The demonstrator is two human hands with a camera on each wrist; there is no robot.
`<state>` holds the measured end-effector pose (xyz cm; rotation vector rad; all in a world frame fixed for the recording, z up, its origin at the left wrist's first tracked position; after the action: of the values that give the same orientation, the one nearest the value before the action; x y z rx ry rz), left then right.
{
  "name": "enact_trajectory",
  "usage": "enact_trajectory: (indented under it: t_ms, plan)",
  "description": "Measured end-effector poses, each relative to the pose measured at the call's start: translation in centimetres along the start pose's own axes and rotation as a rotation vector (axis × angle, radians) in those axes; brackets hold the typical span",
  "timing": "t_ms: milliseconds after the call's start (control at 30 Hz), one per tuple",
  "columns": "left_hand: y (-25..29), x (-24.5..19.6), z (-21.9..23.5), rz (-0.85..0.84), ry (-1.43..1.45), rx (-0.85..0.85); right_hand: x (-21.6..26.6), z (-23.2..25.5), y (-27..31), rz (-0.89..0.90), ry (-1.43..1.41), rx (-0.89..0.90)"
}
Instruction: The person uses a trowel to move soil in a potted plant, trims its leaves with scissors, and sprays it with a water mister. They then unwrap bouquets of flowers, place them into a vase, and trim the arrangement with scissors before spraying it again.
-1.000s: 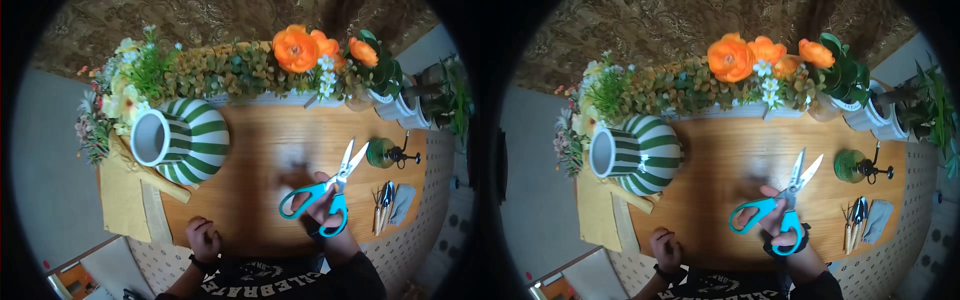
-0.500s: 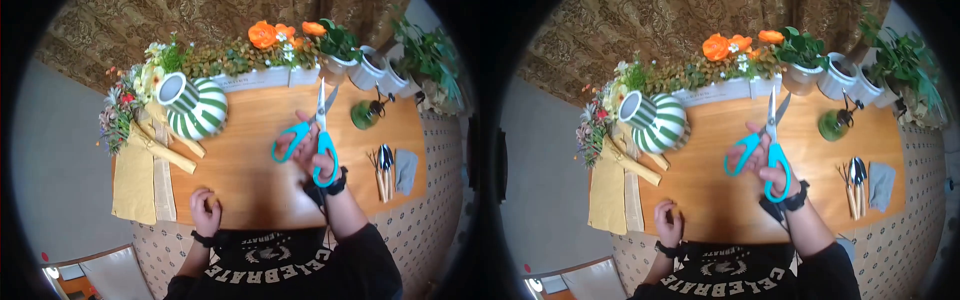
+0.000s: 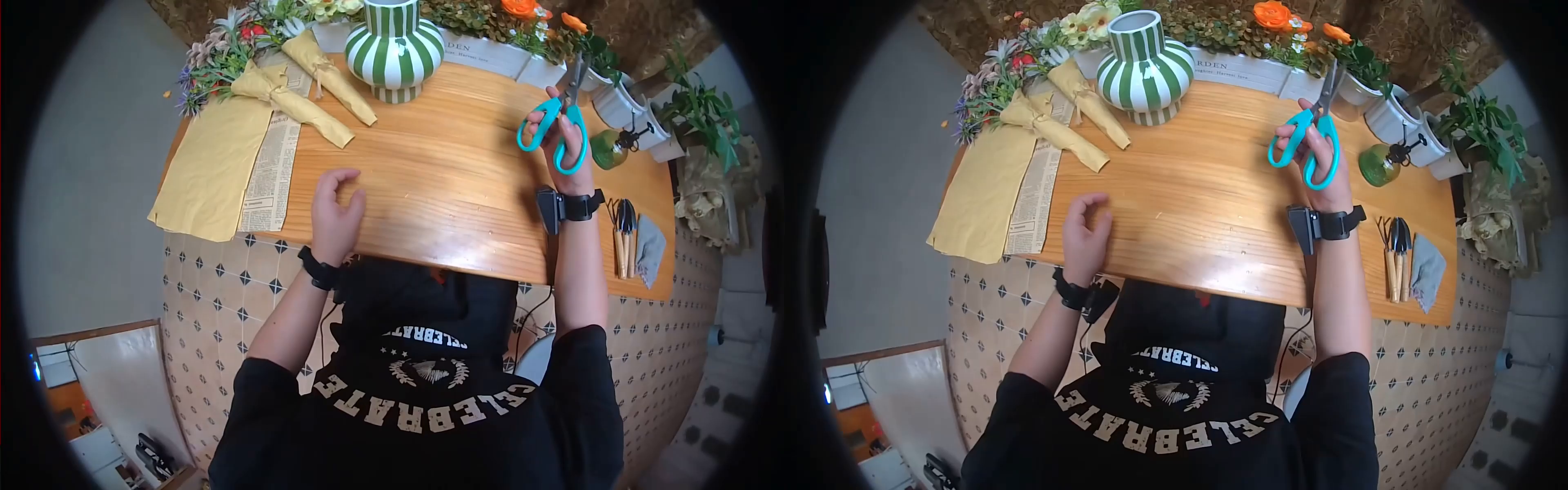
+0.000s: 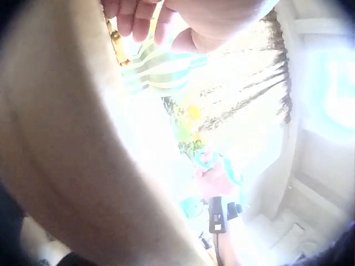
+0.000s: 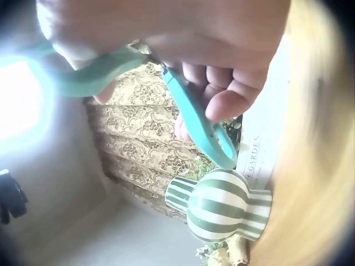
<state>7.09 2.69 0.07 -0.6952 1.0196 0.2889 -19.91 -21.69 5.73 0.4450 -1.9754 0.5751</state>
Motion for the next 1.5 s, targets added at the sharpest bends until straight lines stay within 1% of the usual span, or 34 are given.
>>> enact_trajectory:
  t_ms: [67, 100, 167, 200, 233, 300, 333, 400, 467, 533, 567, 633, 667, 767, 833, 900, 933, 967, 1033, 1067, 1100, 1200, 1267, 1300, 1367, 1467, 1500]
  plan:
    - [-1.1, -0.9, 0.3, 0.073, 0.141, -0.016, 1.3, 0.0, 0.9, -0.050, 0.197, -0.091]
    - [-2.1, -1.5, 0.5, 0.064, 0.159, -0.009, 2.0, 0.2, 1.3, -0.069, 0.295, -0.142]
    - [-4.3, -3.0, 0.3, 0.038, 0.207, 0.010, 3.1, 0.4, 2.2, -0.063, 0.333, -0.202]
    - [-5.2, -4.3, -0.2, 0.020, 0.300, 0.010, 3.3, 1.0, 2.7, -0.064, 0.335, -0.186]
    - [-6.0, -5.3, -1.1, -0.001, 0.326, 0.042, 3.7, 1.5, 3.1, -0.060, 0.340, -0.172]
    - [-7.3, -7.1, -3.0, -0.042, 0.372, 0.105, 4.5, 2.4, 4.1, -0.088, 0.352, -0.265]
    - [-8.0, -8.6, -4.0, -0.109, 0.366, 0.144, 5.1, 2.7, 4.3, -0.110, 0.410, -0.308]
    - [-9.8, -9.9, -6.3, -0.199, 0.272, 0.197, 6.2, 3.7, 4.2, -0.151, 0.491, -0.365]
    - [-11.4, -10.5, -8.4, -0.251, 0.195, 0.236, 7.1, 4.9, 3.5, -0.111, 0.560, -0.406]
    - [-12.4, -11.2, -10.0, -0.291, 0.164, 0.221, 8.6, 5.3, 2.0, -0.092, 0.652, -0.406]
    - [-13.1, -11.5, -10.8, -0.308, 0.145, 0.209, 9.6, 5.3, 1.0, -0.026, 0.700, -0.417]
    - [-14.4, -12.1, -12.3, -0.313, 0.105, 0.231, 11.2, 4.0, -1.1, 0.099, 0.787, -0.441]
    - [-15.1, -12.0, -13.3, -0.317, 0.097, 0.232, 11.9, 3.1, -2.1, 0.132, 0.800, -0.448]
    - [-17.1, -11.7, -15.8, -0.316, 0.095, 0.228, 12.5, 1.5, -5.3, 0.234, 0.922, -0.396]
    - [-18.4, -11.0, -16.9, -0.288, 0.078, 0.224, 12.3, 1.1, -6.7, 0.265, 1.117, -0.434]
    - [-19.3, -10.9, -16.3, -0.343, 0.042, 0.158, 11.7, 1.2, -7.4, 0.291, 1.282, -0.479]
    - [-19.6, -11.4, -15.6, -0.370, 0.024, 0.126, 11.5, 0.6, -7.4, 0.244, 1.268, -0.500]
    - [-19.8, -12.1, -14.5, -0.367, 0.074, 0.111, 11.2, 0.9, -7.8, 0.199, 1.214, -0.462]
    - [-20.3, -13.4, -11.6, -0.300, 0.104, 0.000, 10.0, 1.8, -8.0, 0.102, 1.099, -0.387]
    - [-20.7, -13.2, -10.5, -0.289, 0.134, -0.058, 9.5, 1.8, -8.1, 0.116, 1.078, -0.394]
    - [-21.2, -12.8, -9.3, -0.283, 0.168, -0.119, 9.3, 1.8, -8.2, 0.108, 1.116, -0.411]
    - [-22.2, -11.9, -6.8, -0.296, 0.020, -0.196, 9.3, 1.2, -8.2, 0.102, 1.226, -0.466]
    - [-22.8, -11.0, -6.1, -0.312, 0.039, -0.215, 9.6, 0.2, -8.1, 0.100, 1.273, -0.482]
    - [-23.2, -10.9, -5.9, -0.328, 0.047, -0.229, 9.6, -0.1, -8.1, 0.063, 1.304, -0.490]
    - [-23.3, -10.8, -5.7, -0.287, -0.030, -0.187, 9.6, -0.6, -8.1, -0.012, 1.360, -0.513]
    - [-23.8, -10.0, -5.6, -0.251, -0.074, -0.127, 9.3, -0.3, -8.0, 0.030, 1.375, -0.526]
    - [-23.9, -9.5, -5.4, -0.233, -0.075, -0.106, 9.3, 0.0, -7.9, 0.014, 1.364, -0.511]
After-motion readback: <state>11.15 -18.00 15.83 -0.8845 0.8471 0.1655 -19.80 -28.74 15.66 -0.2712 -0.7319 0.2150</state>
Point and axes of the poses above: each hand's wrist, its own y-axis away from the middle knuckle, its own z-axis out of the back of the hand, x = y × z, the point moved 4 cm from there along -y, towards the middle knuckle, and after that the axes turned 2 degrees about -z, right-handed, at the moved point
